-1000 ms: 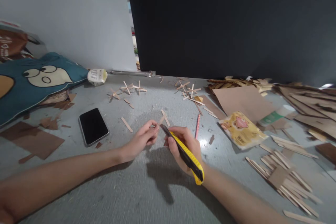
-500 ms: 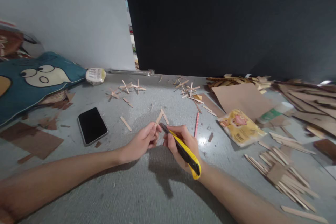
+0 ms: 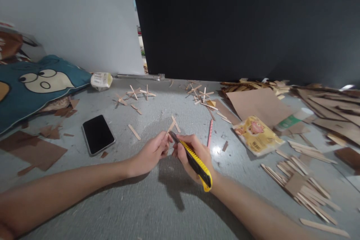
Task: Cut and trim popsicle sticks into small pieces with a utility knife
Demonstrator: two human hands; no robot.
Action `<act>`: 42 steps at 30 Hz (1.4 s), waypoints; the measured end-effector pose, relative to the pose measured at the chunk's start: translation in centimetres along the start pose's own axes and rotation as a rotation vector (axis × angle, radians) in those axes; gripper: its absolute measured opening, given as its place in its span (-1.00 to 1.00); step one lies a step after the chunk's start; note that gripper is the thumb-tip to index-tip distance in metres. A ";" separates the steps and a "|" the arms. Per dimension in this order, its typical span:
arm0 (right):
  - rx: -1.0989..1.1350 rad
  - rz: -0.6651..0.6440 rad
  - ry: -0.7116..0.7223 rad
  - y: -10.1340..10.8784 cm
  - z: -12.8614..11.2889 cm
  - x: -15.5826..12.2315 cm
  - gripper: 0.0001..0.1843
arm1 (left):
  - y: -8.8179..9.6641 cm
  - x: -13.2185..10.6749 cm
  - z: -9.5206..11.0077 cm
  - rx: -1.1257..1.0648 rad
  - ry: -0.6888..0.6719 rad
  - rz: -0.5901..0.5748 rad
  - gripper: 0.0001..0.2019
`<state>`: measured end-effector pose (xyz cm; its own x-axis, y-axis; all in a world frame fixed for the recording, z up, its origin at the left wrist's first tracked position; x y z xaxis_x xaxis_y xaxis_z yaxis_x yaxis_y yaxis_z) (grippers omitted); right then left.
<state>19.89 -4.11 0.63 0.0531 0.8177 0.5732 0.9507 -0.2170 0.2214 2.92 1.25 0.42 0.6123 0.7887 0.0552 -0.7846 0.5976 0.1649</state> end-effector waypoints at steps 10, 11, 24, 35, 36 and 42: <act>-0.034 0.009 -0.043 -0.3 -0.5 -0.2 -0.90 | 0.1 -0.2 0.2 0.112 -0.016 0.013 -0.61; -0.042 0.014 -0.042 -0.4 -0.6 -0.3 -0.90 | 0.1 -0.2 0.2 0.117 -0.022 0.012 -0.62; 0.044 0.032 -0.140 -0.6 -1.7 0.1 -0.87 | -0.2 -0.1 0.3 0.045 -0.011 0.003 -0.65; 0.232 0.022 -0.269 -0.6 -1.9 0.7 -0.72 | -0.4 0.3 0.2 -0.310 0.057 -0.044 -0.54; 0.229 0.016 -0.276 -0.5 -2.0 0.7 -0.72 | -0.4 0.3 0.2 -0.311 0.054 -0.046 -0.54; 0.282 -0.020 -0.311 -0.1 -2.1 1.1 -0.72 | -0.3 0.1 0.3 -0.224 0.043 -0.049 -0.57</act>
<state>19.19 -4.32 2.87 0.0821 0.9516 0.2962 0.9966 -0.0800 -0.0193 3.25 1.08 0.64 0.6494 0.7604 0.0100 -0.7588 0.6488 -0.0566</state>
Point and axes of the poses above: each hand's wrist, its own x-axis towards the middle knuckle, its own y-axis out of the back of the hand, z = x × y, the point moved 2 cm from there along x, towards the middle knuckle, and after that the axes turned 3 degrees about -y, right-handed, at the moved point
